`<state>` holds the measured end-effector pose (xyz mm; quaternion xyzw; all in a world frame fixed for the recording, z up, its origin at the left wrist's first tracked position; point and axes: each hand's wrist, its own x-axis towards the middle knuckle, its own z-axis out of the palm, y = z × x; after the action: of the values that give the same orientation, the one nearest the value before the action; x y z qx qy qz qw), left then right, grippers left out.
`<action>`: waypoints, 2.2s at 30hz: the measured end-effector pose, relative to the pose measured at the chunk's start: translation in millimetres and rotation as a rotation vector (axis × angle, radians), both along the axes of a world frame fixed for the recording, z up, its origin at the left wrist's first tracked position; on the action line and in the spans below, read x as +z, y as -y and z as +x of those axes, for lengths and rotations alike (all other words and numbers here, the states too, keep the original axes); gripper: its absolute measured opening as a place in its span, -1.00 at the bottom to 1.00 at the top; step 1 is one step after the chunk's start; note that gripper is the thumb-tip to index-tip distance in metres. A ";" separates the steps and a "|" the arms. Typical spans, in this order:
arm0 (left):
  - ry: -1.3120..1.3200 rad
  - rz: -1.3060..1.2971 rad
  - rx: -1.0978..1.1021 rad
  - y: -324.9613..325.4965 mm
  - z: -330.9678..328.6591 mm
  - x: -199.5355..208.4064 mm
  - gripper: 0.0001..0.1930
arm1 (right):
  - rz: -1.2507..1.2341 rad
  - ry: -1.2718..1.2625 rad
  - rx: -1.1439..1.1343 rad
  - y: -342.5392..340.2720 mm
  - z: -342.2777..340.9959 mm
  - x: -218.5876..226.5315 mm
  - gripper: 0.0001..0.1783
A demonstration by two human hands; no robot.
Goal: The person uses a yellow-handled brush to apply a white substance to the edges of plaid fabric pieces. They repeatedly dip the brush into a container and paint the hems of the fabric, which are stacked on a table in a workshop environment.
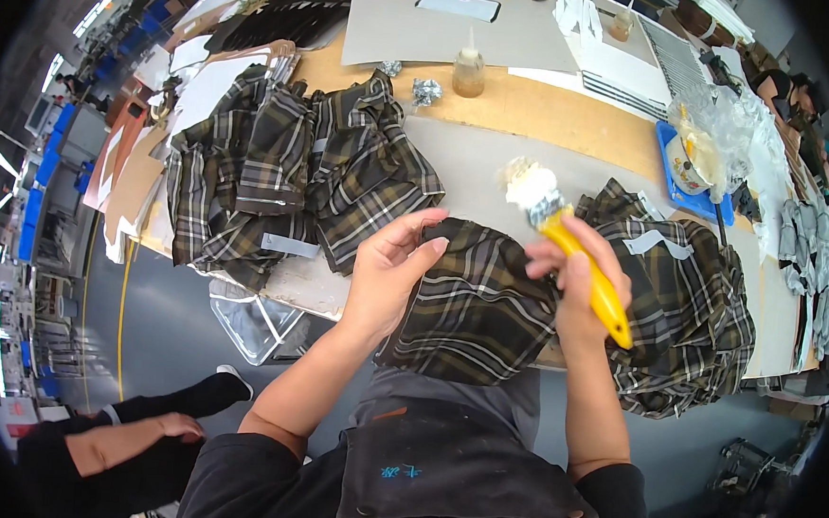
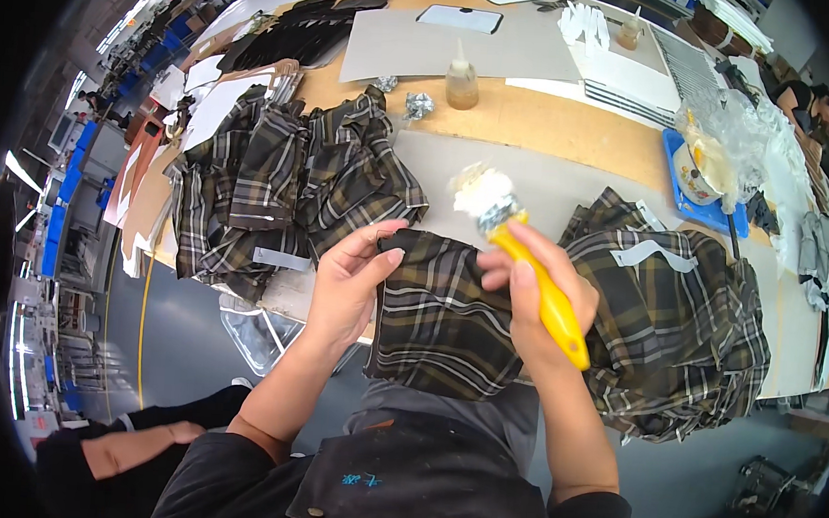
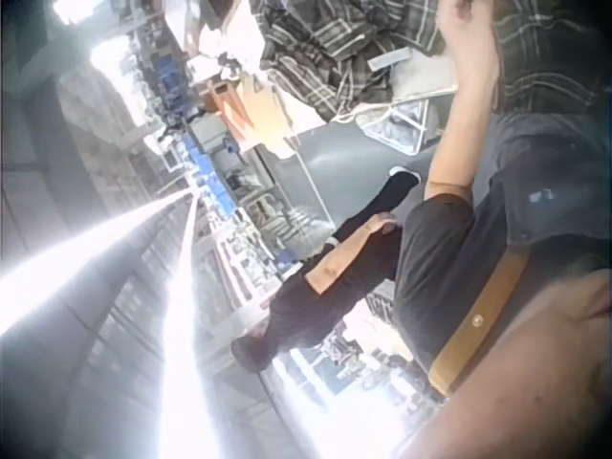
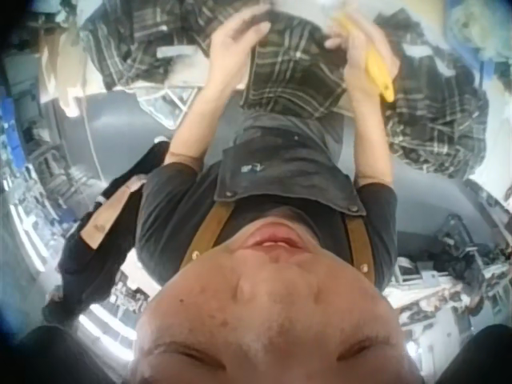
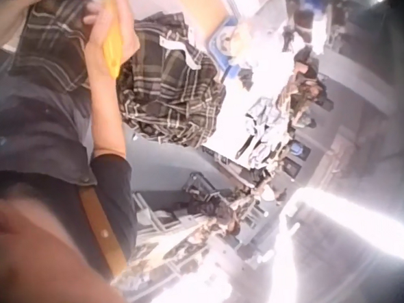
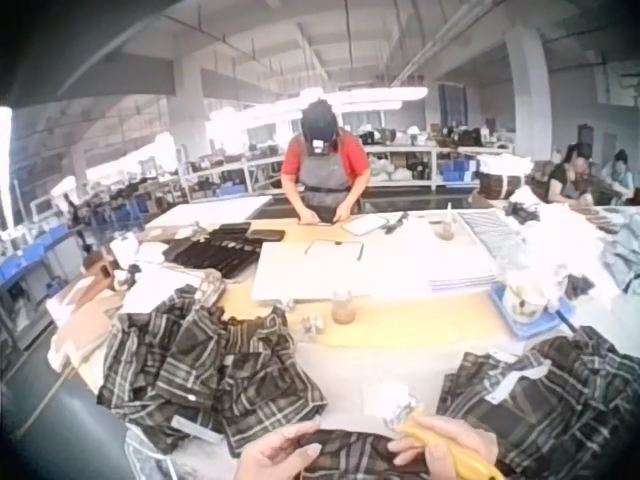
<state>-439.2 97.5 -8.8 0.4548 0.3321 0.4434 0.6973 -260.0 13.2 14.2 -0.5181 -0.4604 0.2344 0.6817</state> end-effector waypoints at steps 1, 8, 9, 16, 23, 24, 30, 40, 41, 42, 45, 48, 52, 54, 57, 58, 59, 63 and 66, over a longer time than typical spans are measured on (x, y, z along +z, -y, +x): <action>-0.005 0.012 0.019 -0.3 2.9 1.5 -0.69 | 0.010 0.052 0.028 5.8 3.2 4.0 -0.71; -0.018 -0.027 -0.030 -1.0 2.6 0.3 -0.71 | -0.093 0.196 0.008 -6.1 -6.5 5.2 -0.81; -0.046 -0.021 -0.024 -0.9 1.8 2.1 -0.71 | -0.053 0.185 -0.009 -4.0 -5.2 9.6 -0.82; 0.017 -0.135 -0.063 0.4 2.3 6.4 -0.71 | -0.010 0.281 -0.077 -3.9 -2.2 14.3 -0.80; 0.054 -0.150 -0.054 5.8 -1.2 8.0 -0.73 | 0.070 0.397 -0.123 -7.8 -6.4 6.9 -0.89; 0.059 -0.156 -0.053 6.4 -1.8 8.7 -0.73 | 0.088 0.381 -0.187 -8.8 -6.3 6.2 -0.90; 0.085 -0.167 -0.033 7.0 -5.3 11.5 -0.72 | 0.053 0.347 -0.078 -3.6 -9.0 11.3 -0.92; 0.062 -0.162 -0.044 9.6 -4.3 18.8 -0.70 | 0.118 0.419 0.012 4.5 -8.1 14.9 -0.90; 0.062 -0.151 -0.050 10.1 -3.8 19.9 -0.70 | 0.141 0.469 -0.036 2.4 -7.0 11.3 -0.90; 0.062 -0.150 -0.051 9.5 -4.0 20.3 -0.69 | 0.171 0.520 -0.089 -3.3 -4.1 6.2 -0.90; 0.066 -0.156 -0.047 7.5 -5.3 18.8 -0.69 | 0.163 0.472 -0.088 0.7 -2.4 6.9 -0.89; 0.083 -0.177 -0.036 8.4 -3.3 20.3 -0.70 | 0.149 0.522 -0.033 -3.0 -6.9 8.8 -0.90; 0.066 -0.159 -0.043 10.0 -7.5 16.9 -0.69 | 0.166 0.389 0.014 4.5 -11.8 11.6 -0.90; 0.072 -0.168 -0.028 10.9 -8.5 15.6 -0.69 | 0.183 0.461 -0.029 -4.3 -11.1 8.6 -0.90; 0.086 -0.183 -0.041 14.1 -11.6 18.9 -0.69 | 0.192 0.489 -0.044 -2.1 -12.7 9.7 -0.92; 0.100 -0.180 -0.049 15.9 -12.1 21.8 -0.69 | 0.170 0.466 0.019 0.5 -14.0 11.2 -0.92; 0.114 -0.179 -0.057 16.9 -12.7 23.6 -0.70 | 0.147 0.442 0.082 1.9 -15.0 12.2 -0.92; 0.048 -0.131 -0.076 3.3 -14.0 17.8 -0.65 | 0.019 0.242 -0.092 4.4 -8.7 9.7 -0.84; 0.023 0.128 0.094 -31.6 4.4 29.5 -0.50 | 0.080 0.230 -0.181 16.2 -3.2 9.2 -0.72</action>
<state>-434.7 129.1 20.7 0.4772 0.3161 0.5013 0.6489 -263.2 -3.0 23.4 -0.5533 -0.4960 0.0925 0.6628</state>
